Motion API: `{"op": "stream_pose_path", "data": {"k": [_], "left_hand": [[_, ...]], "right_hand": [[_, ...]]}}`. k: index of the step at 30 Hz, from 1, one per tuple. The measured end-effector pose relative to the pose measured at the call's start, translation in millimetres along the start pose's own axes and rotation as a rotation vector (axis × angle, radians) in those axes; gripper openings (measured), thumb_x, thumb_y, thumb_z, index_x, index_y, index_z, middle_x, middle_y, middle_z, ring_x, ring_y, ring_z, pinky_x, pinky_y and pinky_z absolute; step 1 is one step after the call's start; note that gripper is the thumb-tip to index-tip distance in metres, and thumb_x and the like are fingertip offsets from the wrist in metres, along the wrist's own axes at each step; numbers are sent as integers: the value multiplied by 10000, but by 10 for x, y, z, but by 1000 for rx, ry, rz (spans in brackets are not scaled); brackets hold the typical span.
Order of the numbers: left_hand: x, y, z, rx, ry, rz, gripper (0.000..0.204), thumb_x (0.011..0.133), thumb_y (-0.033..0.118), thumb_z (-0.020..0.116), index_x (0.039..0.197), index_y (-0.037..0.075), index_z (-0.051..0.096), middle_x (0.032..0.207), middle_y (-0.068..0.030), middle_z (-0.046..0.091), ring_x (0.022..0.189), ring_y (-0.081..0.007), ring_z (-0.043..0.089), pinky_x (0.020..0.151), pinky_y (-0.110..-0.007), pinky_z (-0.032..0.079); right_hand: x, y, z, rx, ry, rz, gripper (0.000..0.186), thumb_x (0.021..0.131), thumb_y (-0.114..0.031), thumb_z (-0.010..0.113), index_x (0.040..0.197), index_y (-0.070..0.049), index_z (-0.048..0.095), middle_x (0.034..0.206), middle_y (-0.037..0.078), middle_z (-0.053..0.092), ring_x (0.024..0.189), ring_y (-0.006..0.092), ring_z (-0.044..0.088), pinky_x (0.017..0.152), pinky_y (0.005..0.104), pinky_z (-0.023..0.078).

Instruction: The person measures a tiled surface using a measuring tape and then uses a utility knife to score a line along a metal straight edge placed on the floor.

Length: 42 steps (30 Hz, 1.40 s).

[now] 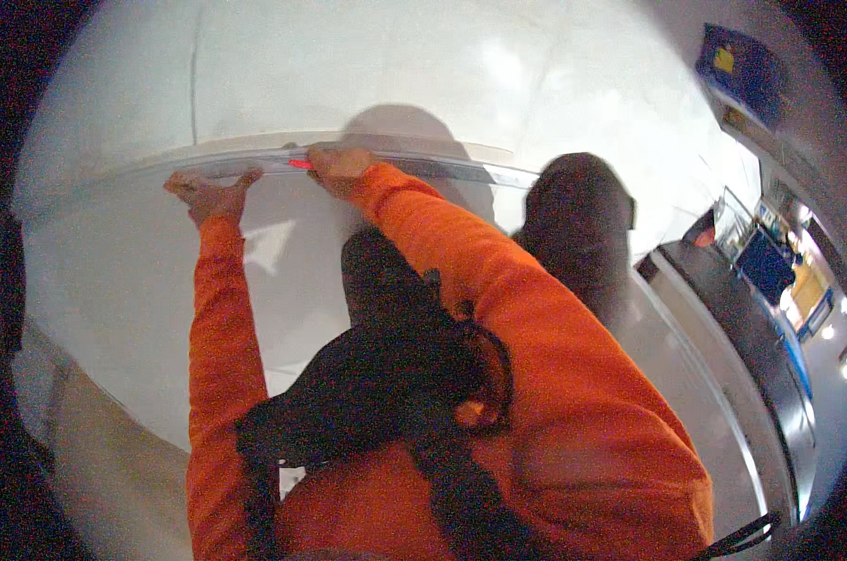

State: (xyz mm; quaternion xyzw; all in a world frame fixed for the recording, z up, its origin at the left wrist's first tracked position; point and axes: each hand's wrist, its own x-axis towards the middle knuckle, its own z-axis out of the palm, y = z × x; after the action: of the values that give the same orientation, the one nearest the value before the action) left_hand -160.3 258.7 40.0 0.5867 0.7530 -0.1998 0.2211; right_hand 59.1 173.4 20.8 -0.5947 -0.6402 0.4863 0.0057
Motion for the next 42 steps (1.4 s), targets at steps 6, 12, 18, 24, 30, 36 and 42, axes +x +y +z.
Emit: {"op": "stream_pose_path", "data": {"k": [6,12,18,24,30,36,42], "left_hand": [[60,84,-73,-24,-24,-71,1450,531,645,802,1417,-124,-51,1509,-305,-46,1432,-361,52,1106,-413,282],[504,-350,207,-76,-174,152,1477,495,662,798,1429,-93,-62,1502,-308,-101,1417,-399,-66,1123,-471,33],[492,-178,142,75,-54,15,1596,404,772,746,1410,-104,-131,1496,-321,-98,1401,-434,-101,1113,-524,-132],[114,-228,-271,-206,-52,-170,1557,415,577,859,1431,-48,-142,1505,-283,-136,1415,-416,54,1125,-429,236],[235,-201,-200,-189,-65,-243,1503,464,476,883,1446,-5,-148,1516,-241,-165,1430,-350,88,1094,-409,324],[376,-232,-140,-99,-78,-175,1422,575,618,765,1405,-112,-129,1470,-368,-105,1391,-467,110,1117,-420,268],[369,-382,-167,-25,-81,-118,1511,478,672,795,1403,-139,-82,1455,-404,-54,1396,-476,27,1136,-419,209]], "right_hand": [[-30,-271,-246,54,-14,100,249,923,-310,499,1040,-91,499,955,139,629,843,364,629,725,471,492],[227,-358,-65,35,-73,80,267,914,-316,498,1074,-104,511,965,153,638,871,379,631,750,490,490],[402,-361,-244,52,-11,27,245,919,-218,455,1139,-111,474,889,209,657,790,387,653,701,495,500],[812,-1051,-304,-83,-209,-83,300,914,-223,501,1125,-15,458,974,230,632,921,420,611,784,473,484],[1116,-1332,-275,-188,-198,-184,429,824,-238,662,1103,15,458,990,249,627,926,419,614,782,462,499],[1346,-1391,-283,-385,-233,-291,473,860,-343,616,1116,20,451,997,242,628,944,406,610,780,463,497],[1035,-1358,-337,-212,-272,-132,340,901,-191,533,1156,21,457,985,252,647,946,413,629,805,482,502]]}}
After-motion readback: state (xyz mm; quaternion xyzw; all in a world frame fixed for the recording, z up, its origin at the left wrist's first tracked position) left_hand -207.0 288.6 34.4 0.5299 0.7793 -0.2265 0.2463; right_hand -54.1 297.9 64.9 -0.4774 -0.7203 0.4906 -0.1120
